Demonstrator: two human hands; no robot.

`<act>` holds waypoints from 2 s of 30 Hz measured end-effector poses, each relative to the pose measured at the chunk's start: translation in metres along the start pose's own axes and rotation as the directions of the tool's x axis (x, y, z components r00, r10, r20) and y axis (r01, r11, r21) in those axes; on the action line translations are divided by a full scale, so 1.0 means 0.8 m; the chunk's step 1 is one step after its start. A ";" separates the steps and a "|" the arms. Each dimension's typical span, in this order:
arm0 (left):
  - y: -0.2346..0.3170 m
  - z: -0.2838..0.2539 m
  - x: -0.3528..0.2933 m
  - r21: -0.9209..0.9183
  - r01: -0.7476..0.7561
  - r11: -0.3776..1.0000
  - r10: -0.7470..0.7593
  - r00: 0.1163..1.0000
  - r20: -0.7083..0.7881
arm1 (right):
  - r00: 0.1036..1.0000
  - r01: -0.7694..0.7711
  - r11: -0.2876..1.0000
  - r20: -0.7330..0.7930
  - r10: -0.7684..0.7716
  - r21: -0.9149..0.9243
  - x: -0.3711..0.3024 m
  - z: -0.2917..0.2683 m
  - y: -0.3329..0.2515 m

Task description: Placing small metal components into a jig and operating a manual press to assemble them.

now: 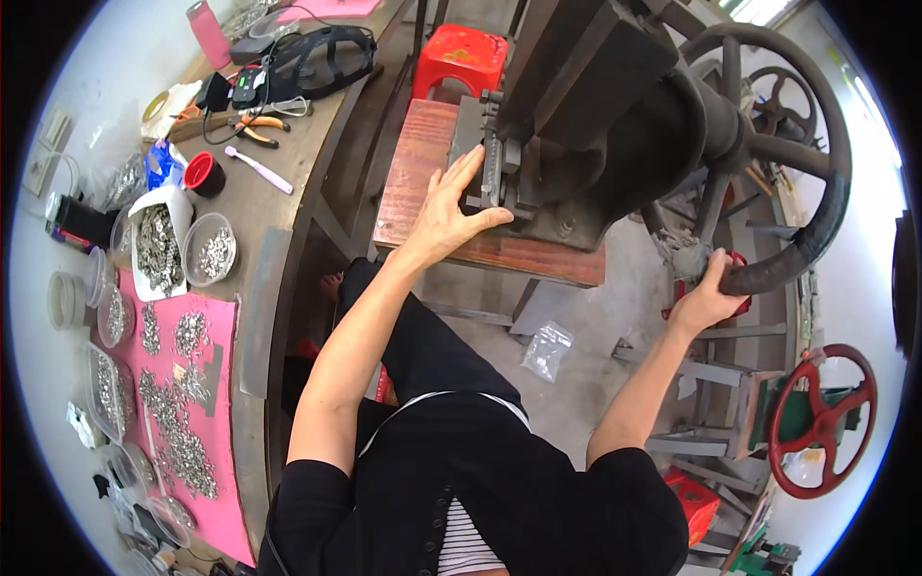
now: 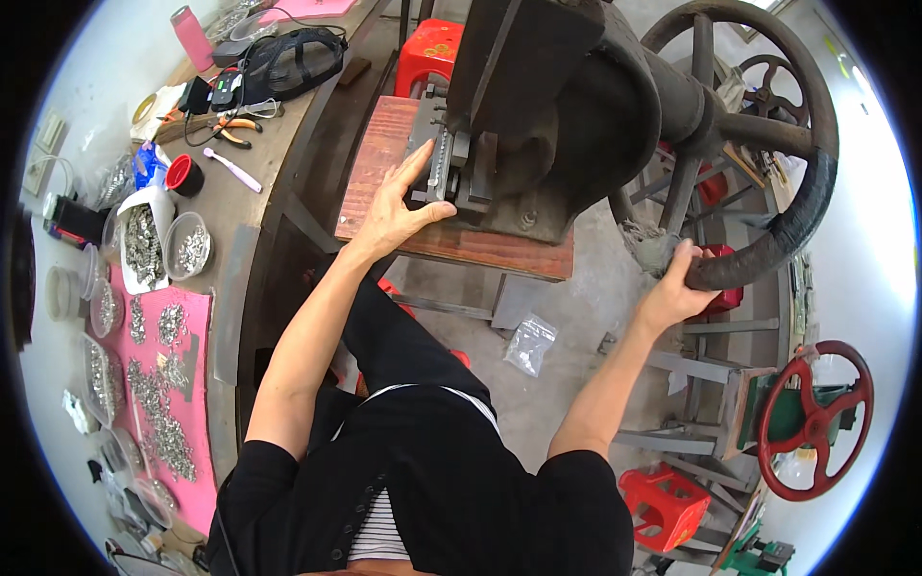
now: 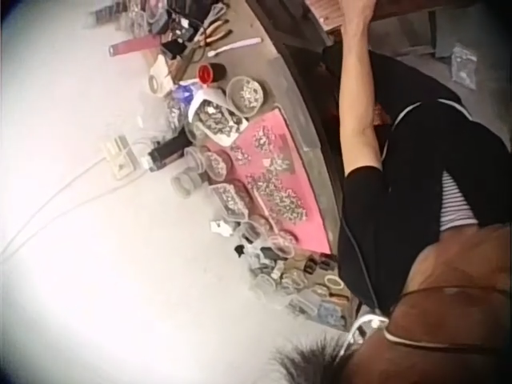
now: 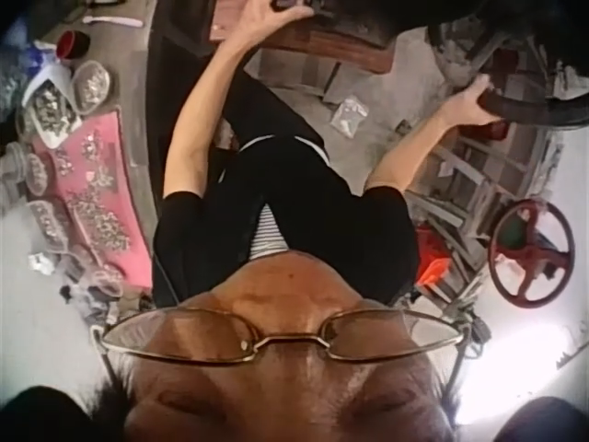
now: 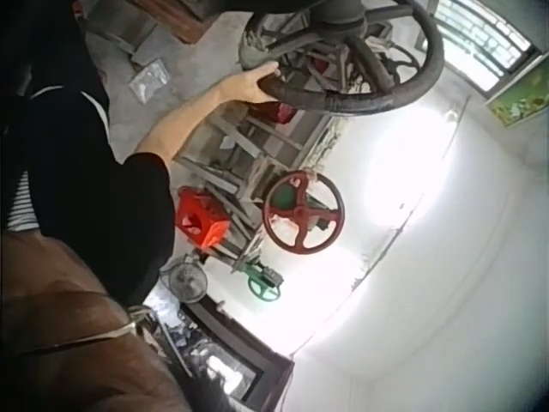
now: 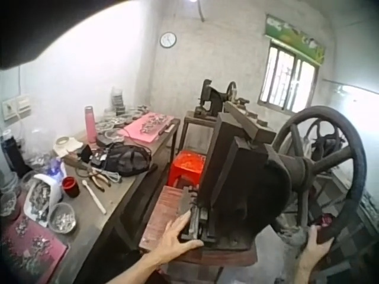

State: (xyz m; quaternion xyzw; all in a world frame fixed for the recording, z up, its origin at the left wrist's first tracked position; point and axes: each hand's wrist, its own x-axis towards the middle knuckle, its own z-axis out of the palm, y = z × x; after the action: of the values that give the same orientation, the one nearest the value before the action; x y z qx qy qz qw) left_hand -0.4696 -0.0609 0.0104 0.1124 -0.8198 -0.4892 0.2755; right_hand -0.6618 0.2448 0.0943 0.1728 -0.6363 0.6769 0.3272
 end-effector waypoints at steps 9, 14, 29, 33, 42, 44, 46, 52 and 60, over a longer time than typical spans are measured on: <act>-0.003 0.027 -0.028 0.077 -0.191 0.978 0.206 0.902 -0.379 | 0.988 0.088 0.982 0.142 -0.064 -0.168 0.052 -0.013 -0.041; -0.014 0.029 -0.030 0.129 -0.263 0.956 0.293 0.868 -0.402 | 0.973 0.089 0.972 0.226 -0.039 -0.216 0.088 -0.019 -0.063; -0.016 0.014 0.014 0.233 -0.073 0.970 0.085 0.995 -0.042 | 0.854 0.157 0.904 0.514 0.078 -0.398 0.243 0.013 -0.144; -0.013 0.018 0.029 0.254 -0.089 0.963 0.093 0.996 -0.005 | 0.796 0.133 0.910 0.589 0.138 -0.392 0.292 0.025 -0.149; -0.022 0.019 0.047 0.250 -0.065 0.966 0.069 0.998 -0.006 | 0.747 0.032 0.948 0.638 0.188 -0.317 0.305 0.042 -0.158; -0.024 0.018 0.047 0.249 -0.064 0.966 0.070 0.997 -0.013 | 0.788 0.026 0.965 0.600 0.142 -0.262 0.273 0.038 -0.160; -0.025 0.018 0.047 0.242 -0.069 0.968 0.075 0.997 -0.016 | 0.835 0.026 0.984 0.545 0.076 -0.176 0.237 0.017 -0.149; -0.019 0.015 0.039 0.254 -0.054 0.966 0.060 0.998 -0.015 | 0.948 0.173 0.972 0.295 -0.121 -0.158 0.107 -0.005 -0.090; -0.025 0.014 0.043 0.258 -0.052 0.965 0.053 0.999 0.005 | 0.748 0.135 0.859 0.619 0.238 -0.494 0.279 0.054 -0.177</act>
State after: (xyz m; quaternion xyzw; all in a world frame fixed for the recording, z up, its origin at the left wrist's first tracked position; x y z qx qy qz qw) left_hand -0.5061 -0.0782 0.0006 0.1260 -0.8790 -0.3709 0.2720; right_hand -0.7382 0.2488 0.3513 0.2896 -0.8700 0.3876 0.0947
